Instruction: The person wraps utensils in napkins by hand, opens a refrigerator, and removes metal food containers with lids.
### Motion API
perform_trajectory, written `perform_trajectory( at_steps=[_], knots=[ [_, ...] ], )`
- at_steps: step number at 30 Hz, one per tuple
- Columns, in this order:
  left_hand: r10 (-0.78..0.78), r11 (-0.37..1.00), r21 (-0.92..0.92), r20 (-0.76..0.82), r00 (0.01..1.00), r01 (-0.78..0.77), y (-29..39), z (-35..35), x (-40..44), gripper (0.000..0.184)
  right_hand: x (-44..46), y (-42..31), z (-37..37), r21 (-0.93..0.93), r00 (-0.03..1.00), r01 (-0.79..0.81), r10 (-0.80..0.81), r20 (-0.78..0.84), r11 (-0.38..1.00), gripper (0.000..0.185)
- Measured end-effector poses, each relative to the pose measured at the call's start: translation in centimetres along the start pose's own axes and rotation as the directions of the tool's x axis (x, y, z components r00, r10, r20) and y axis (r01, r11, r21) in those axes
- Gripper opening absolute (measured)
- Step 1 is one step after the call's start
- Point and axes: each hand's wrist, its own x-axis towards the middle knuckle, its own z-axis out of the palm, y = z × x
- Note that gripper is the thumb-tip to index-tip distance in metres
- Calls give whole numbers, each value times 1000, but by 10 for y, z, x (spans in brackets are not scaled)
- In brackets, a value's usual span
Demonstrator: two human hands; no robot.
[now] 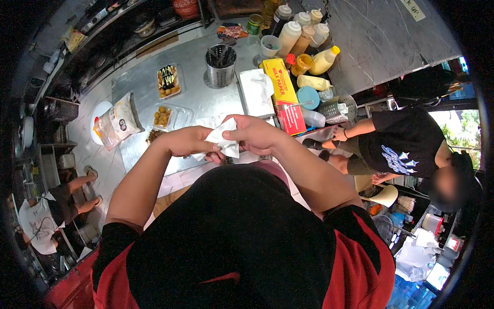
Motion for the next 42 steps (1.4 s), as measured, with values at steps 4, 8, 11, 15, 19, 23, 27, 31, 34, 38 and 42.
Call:
perform_trajectory(
  at_steps=[4, 8, 11, 15, 19, 23, 27, 31, 34, 38, 42],
  knots=[
    [-65, 997, -41, 35, 997, 67, -5, 4, 1, 20, -1, 3, -10, -165, 999, -1, 10, 52, 986, 36],
    [-91, 994, -57, -23, 996, 90, -6, 22, -3, 28, -3, 14, -21, -212, 997, -8, 25, 78, 977, 39],
    [-141, 949, -281, 30, 990, 144, -12, 12, -3, 33, -11, 5, -16, -209, 993, -11, 35, 109, 978, 41],
    [-184, 950, -276, -118, 976, 145, -6, 15, -6, 39, -14, 3, -10, -121, 999, 11, -4, 55, 993, 43],
    [-71, 997, -57, -269, 961, 58, -3, 27, -7, 37, -13, 10, -11, -10, 1000, 10, -10, -5, 1000, 47],
    [120, 934, 357, -295, 948, -7, -5, 29, -3, 35, -17, 6, -5, 86, 997, 16, -10, -70, 996, 50],
    [328, 742, 670, -330, 885, -26, -1, 39, -3, 34, -15, 10, -12, 36, 994, 72, -69, -85, 997, 55],
    [64, 910, 401, -379, 923, 102, 21, 56, -10, 30, -15, 5, -1, 62, 988, 86, -77, -135, 994, 59],
    [74, 921, 381, -381, 922, 84, 24, 58, -9, 27, -20, -1, -1, 58, 994, 45, -39, -105, 997, 63],
    [89, 928, 367, -388, 917, 65, 20, 53, -8, 26, -23, -8, 0, 90, 999, 22, -20, -28, 996, 68],
    [93, 931, 362, -359, 929, 47, 11, 43, -7, 25, -18, -5, -4, -14, 1000, 4, -4, 12, 1000, 68]
  ],
)
